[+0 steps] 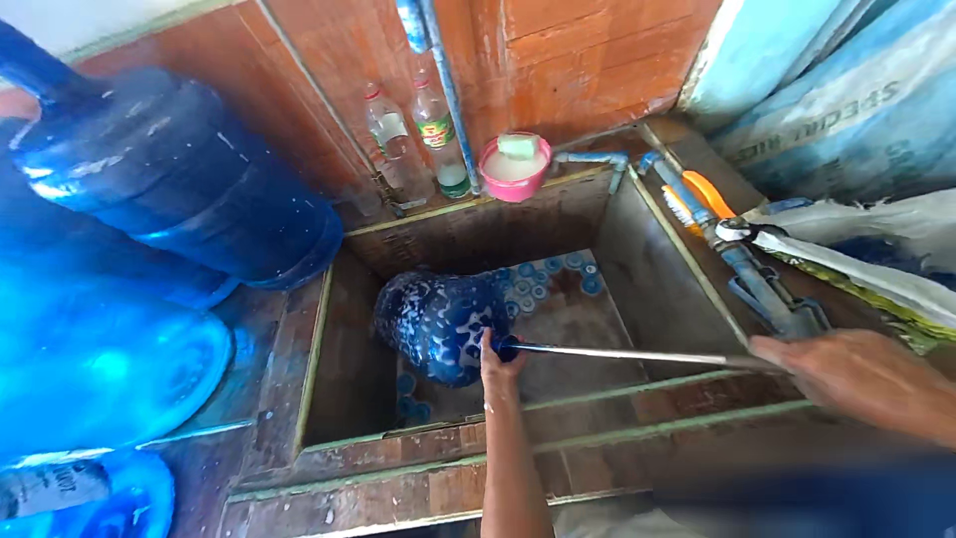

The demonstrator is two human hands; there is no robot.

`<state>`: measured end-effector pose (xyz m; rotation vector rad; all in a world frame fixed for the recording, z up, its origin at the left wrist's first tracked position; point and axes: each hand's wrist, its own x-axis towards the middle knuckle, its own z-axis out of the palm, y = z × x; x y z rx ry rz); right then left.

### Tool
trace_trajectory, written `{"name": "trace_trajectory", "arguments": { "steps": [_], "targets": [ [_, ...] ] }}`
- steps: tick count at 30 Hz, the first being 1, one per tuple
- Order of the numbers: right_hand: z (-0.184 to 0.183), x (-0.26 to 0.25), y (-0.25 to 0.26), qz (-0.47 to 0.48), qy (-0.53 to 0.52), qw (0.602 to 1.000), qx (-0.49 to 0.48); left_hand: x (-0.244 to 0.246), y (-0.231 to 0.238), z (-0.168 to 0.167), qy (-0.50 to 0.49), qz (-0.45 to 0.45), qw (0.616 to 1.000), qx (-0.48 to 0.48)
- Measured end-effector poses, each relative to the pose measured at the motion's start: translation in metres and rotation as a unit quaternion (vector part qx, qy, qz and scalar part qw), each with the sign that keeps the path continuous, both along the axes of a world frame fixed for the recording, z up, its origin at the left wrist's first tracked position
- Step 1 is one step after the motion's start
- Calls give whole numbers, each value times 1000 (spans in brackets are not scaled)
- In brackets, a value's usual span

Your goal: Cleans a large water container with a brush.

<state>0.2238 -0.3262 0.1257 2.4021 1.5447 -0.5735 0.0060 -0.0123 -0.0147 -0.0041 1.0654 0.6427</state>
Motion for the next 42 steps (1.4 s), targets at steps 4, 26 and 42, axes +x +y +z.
{"name": "trace_trajectory", "arguments": {
  "steps": [4,26,42],
  "targets": [
    [-26,-52,-21,-177,396,887,-157,11,1,-1,-148,106,978,106],
    [-26,-35,-24,-151,369,913,-90,18,3,-2,-110,101,983,109],
    [14,-14,2,-125,211,959,-143,15,3,-19,-165,136,970,118]
  ]
}}
